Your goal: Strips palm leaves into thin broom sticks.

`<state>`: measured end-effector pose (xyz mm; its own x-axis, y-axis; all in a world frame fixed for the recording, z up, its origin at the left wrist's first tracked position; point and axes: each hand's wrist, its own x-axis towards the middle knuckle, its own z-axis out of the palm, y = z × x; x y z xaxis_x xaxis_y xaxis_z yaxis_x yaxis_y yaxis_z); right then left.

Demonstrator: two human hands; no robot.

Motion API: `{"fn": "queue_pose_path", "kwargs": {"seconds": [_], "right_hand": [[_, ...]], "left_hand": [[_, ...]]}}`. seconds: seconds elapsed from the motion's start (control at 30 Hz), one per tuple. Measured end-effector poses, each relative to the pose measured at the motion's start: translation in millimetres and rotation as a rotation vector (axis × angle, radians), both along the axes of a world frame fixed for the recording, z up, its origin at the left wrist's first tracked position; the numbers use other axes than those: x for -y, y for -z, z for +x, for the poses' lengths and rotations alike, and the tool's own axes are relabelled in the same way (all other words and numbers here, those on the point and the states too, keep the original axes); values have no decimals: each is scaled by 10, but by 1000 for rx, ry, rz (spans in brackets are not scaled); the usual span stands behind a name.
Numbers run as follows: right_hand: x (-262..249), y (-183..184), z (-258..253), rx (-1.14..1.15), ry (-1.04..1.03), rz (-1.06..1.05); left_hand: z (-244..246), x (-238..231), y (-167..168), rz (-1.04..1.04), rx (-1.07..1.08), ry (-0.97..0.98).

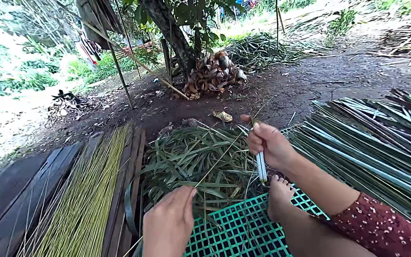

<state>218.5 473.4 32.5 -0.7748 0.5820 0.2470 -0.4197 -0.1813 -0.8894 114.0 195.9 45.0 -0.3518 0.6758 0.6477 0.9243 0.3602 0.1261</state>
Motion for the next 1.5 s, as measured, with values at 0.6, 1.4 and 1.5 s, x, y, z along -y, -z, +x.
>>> {"fn": "queue_pose_path", "kwargs": {"seconds": [0.6,1.4,1.5], "right_hand": [[586,-78,-215,139,-706,169],[-825,-321,249,8,394,-243],[-236,-103,225,169,-128,-21]], "left_hand": [[-163,310,-6,19,71,-50],[-246,544,16,-8,74,-86],[-189,414,55,23,50,-44]]}}
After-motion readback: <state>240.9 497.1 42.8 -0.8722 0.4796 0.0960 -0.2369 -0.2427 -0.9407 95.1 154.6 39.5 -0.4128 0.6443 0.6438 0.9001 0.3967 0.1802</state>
